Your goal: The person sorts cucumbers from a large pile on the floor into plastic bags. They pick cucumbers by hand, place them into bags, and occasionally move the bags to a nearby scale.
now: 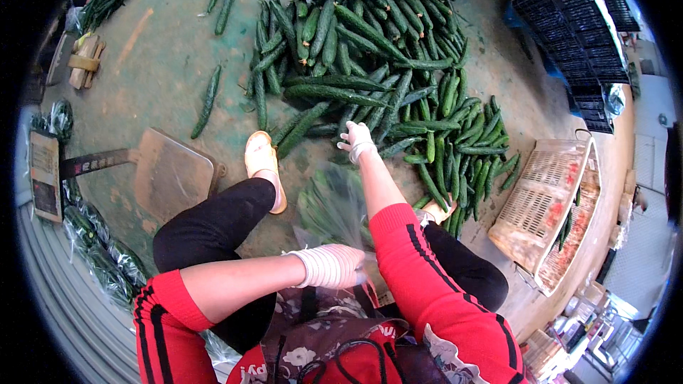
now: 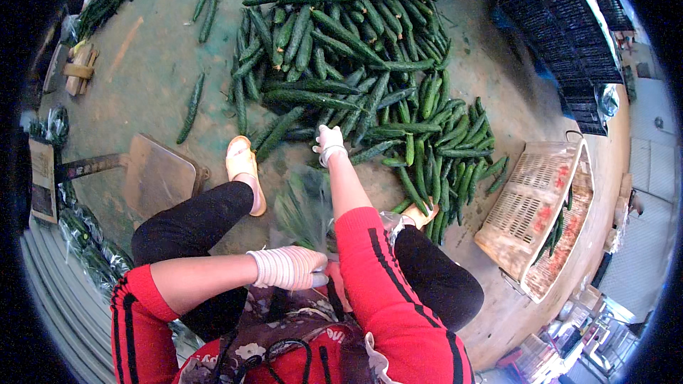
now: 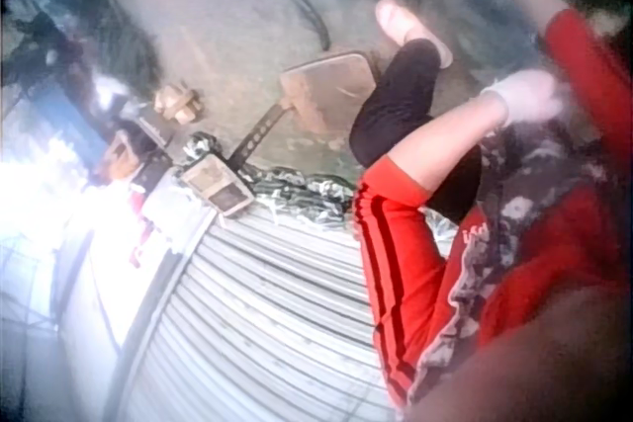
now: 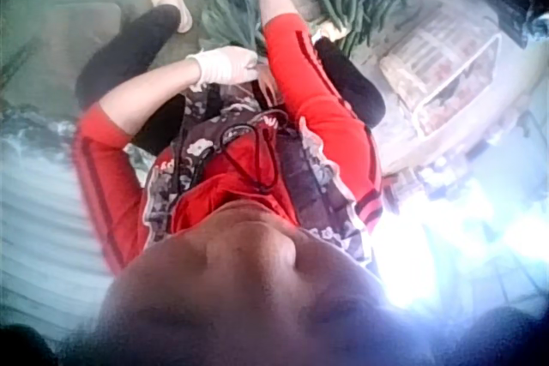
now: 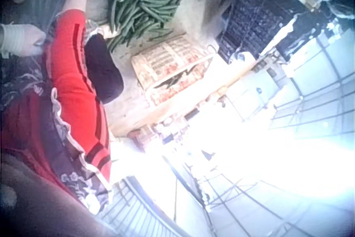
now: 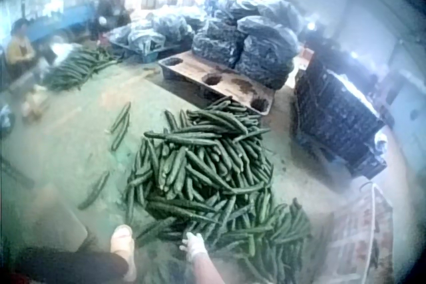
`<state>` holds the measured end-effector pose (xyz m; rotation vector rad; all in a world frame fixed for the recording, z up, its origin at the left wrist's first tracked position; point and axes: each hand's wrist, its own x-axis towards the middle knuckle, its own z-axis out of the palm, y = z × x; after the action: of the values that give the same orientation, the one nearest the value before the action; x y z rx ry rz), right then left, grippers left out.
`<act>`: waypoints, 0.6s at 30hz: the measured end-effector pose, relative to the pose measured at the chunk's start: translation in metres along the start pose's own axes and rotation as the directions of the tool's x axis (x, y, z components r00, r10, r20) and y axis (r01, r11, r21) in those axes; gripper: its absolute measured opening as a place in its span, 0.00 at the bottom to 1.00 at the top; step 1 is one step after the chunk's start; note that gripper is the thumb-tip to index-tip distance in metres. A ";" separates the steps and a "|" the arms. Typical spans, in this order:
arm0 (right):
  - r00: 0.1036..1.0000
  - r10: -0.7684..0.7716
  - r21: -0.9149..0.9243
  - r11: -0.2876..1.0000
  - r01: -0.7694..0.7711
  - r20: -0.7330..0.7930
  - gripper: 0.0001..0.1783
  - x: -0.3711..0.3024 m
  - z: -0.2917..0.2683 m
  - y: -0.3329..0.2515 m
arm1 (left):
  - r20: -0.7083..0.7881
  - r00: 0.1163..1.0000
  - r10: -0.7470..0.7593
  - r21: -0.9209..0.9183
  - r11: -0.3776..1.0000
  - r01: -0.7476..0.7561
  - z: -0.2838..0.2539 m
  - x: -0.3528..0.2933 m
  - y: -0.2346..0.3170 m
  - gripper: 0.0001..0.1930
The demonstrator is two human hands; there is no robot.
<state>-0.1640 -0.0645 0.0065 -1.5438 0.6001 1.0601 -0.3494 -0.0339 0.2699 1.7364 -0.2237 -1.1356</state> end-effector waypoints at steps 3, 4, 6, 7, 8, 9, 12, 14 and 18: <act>0.990 0.000 -0.026 1.000 -0.003 -0.141 0.32 0.017 0.015 0.000 | 0.002 1.000 0.020 -0.037 0.999 -0.020 -0.003 -0.007 0.005 0.21; 0.986 -0.003 0.048 0.999 0.011 -0.166 0.32 0.020 0.022 -0.002 | -0.001 1.000 0.010 -0.017 1.000 -0.010 0.002 -0.004 -0.001 0.20; 0.970 -0.094 0.204 0.969 0.141 -0.225 0.28 0.026 0.039 -0.005 | -0.001 1.000 -0.006 -0.018 1.000 0.006 0.014 0.001 -0.014 0.19; 0.928 -0.159 0.248 0.936 0.250 -0.337 0.25 0.030 0.053 -0.008 | -0.003 1.000 -0.019 -0.021 1.000 0.019 0.017 0.000 -0.019 0.18; 0.962 -0.098 0.312 0.933 0.177 -0.255 0.22 0.031 0.054 -0.010 | 0.016 0.999 -0.048 -0.003 0.999 0.048 0.018 0.000 -0.023 0.17; 0.901 -0.146 0.196 0.950 0.243 -0.409 0.19 0.069 0.019 -0.009 | 0.039 0.999 0.009 0.008 1.000 -0.009 0.013 0.005 -0.014 0.18; 0.831 -0.320 0.088 0.912 0.400 -0.455 0.14 0.095 -0.016 -0.004 | 0.045 0.997 0.061 -0.012 0.998 -0.061 0.006 0.008 -0.006 0.20; 0.967 -0.153 0.353 0.910 0.219 -0.204 0.11 0.042 0.022 -0.010 | -0.014 1.000 -0.010 -0.047 0.999 0.009 0.004 -0.006 -0.013 0.18; 0.882 -0.277 0.628 0.777 -0.028 0.381 0.27 -0.022 -0.049 -0.002 | 0.003 1.000 0.019 -0.042 0.999 -0.019 -0.003 -0.008 -0.004 0.19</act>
<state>-0.1581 -0.1148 0.0260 -0.7023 0.4379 0.9437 -0.3529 -0.0252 0.2718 1.6923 -0.2166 -1.1220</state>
